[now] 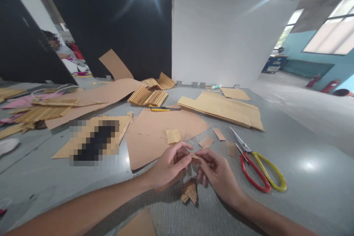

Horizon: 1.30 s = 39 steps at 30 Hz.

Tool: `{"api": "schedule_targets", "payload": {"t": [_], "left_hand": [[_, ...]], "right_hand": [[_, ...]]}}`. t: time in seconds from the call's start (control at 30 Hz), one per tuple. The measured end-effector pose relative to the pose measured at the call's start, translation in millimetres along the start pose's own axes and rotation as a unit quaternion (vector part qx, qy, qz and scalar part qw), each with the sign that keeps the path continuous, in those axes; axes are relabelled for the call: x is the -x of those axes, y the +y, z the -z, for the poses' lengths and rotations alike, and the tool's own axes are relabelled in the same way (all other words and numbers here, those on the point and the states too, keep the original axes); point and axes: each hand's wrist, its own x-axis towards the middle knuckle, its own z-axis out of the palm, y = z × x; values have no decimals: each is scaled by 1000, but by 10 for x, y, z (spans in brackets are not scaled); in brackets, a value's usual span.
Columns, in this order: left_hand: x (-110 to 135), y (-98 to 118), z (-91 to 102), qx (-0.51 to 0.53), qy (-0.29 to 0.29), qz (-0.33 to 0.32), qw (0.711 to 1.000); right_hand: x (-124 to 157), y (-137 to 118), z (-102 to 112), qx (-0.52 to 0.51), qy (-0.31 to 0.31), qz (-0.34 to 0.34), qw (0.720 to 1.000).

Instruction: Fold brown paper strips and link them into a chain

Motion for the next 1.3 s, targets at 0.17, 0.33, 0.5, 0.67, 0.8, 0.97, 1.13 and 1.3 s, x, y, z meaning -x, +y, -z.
{"api": "schedule_targets", "payload": {"t": [0.17,0.33,0.5,0.67,0.8,0.97,1.13,1.3], "left_hand": [[-1,17,-18,-35,20,-16,999],[15,64,-43,-61,12,-36,997],[19,58,-38,-99,32,-45,994],[21,40,-11,-176,47,-55,982],[42,41,-7,-158,28,-69,985],[49,49,2,-149,-12,-78,986],[21,39,-9,-198,-10,-84,977],[7,34,-49,-223,25,-68,972]], "right_hand": [[18,-27,9,28,13,4,1000],[2,-63,-9,22,-9,21,999],[-25,-6,-22,-6,-2,22,1000],[-27,25,-12,17,13,15,1000],[-15,13,6,64,30,14,997],[-10,1,21,105,57,33,992],[-14,22,20,70,63,25,995],[-3,29,21,52,86,15,995]]}}
